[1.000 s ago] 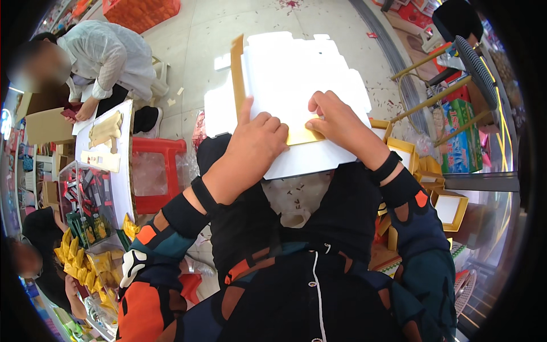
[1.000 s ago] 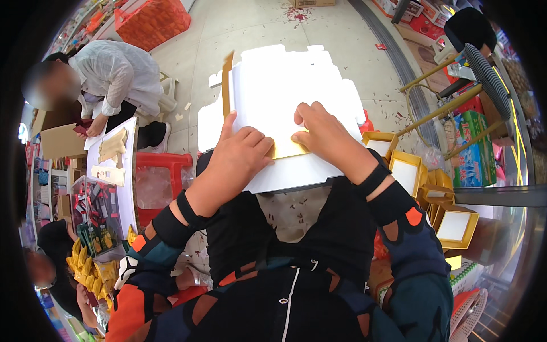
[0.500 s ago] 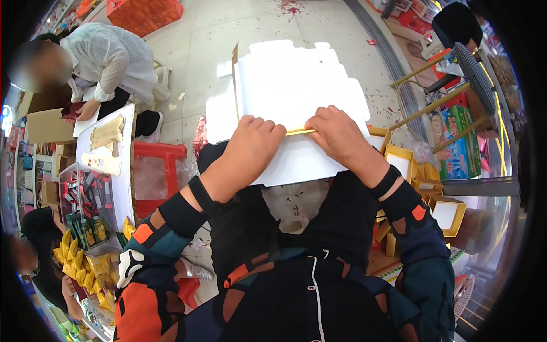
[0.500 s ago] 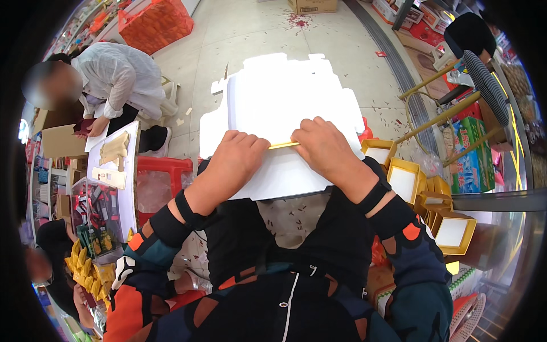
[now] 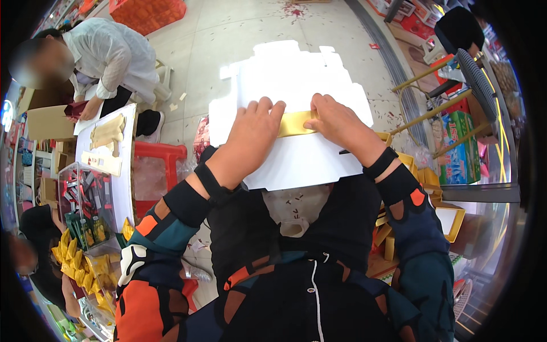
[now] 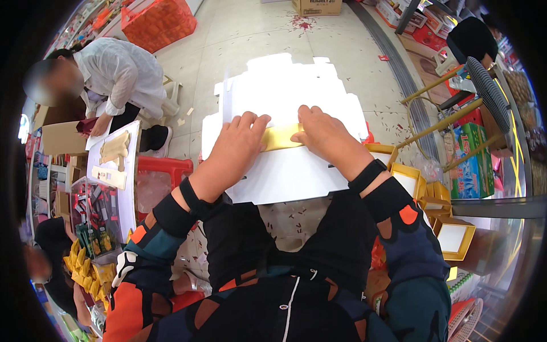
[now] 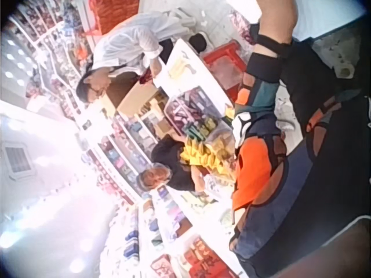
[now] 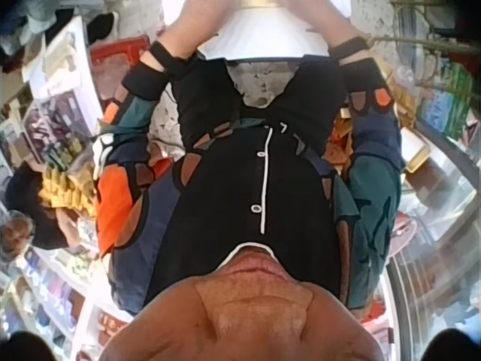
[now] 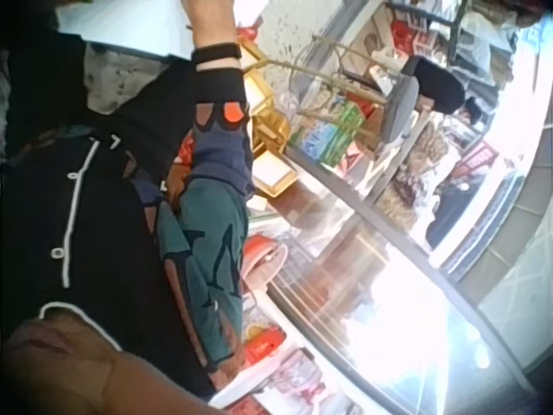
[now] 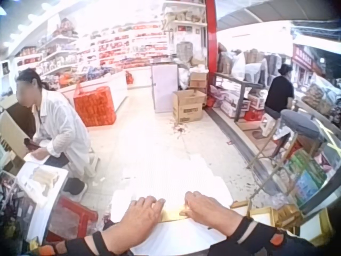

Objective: Assembling a white and gold gift box by folding and tucking cardboard flaps.

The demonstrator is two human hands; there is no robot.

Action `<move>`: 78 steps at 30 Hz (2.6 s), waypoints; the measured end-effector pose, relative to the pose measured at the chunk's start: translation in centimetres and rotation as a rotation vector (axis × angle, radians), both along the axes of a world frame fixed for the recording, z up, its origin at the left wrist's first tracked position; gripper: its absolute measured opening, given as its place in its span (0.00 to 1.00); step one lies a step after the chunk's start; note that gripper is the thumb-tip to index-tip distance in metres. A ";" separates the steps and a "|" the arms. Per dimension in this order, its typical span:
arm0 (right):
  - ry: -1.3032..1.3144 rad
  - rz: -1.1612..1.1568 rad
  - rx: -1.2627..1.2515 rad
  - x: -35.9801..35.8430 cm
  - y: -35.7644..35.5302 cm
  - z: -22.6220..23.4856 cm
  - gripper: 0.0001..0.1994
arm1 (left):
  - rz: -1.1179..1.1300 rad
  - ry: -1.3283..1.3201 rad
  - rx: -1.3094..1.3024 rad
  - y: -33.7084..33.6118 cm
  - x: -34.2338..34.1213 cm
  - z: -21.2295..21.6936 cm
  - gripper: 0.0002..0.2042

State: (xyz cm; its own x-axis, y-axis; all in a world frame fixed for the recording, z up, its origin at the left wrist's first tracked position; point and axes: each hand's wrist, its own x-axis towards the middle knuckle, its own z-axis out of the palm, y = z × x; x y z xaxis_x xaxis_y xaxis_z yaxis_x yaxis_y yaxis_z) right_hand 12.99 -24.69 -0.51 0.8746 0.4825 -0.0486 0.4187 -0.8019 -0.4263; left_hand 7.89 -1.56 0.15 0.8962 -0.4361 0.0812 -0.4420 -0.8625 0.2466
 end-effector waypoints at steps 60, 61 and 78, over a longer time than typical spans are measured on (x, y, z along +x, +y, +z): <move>0.739 -0.271 1.025 -5.9 -12.5 3.2 0.20 | -0.314 -0.346 0.028 7.4 -1.8 3.5 0.11; 0.751 -0.262 1.023 -7.0 -11.5 3.3 0.20 | -0.292 -0.332 0.056 8.5 -1.7 3.1 0.13; 0.787 -0.166 0.997 -15.8 -0.8 0.1 0.34 | -0.195 -0.077 0.029 0.9 -10.7 1.0 0.42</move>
State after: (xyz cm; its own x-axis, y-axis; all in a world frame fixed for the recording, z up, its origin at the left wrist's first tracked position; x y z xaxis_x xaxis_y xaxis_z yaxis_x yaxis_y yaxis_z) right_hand -2.82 -25.49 -0.36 0.8280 0.4967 -0.2602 -0.2929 -0.0127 -0.9561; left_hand -2.85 -0.69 1.11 0.7859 -0.6042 0.1312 -0.6182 -0.7647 0.1815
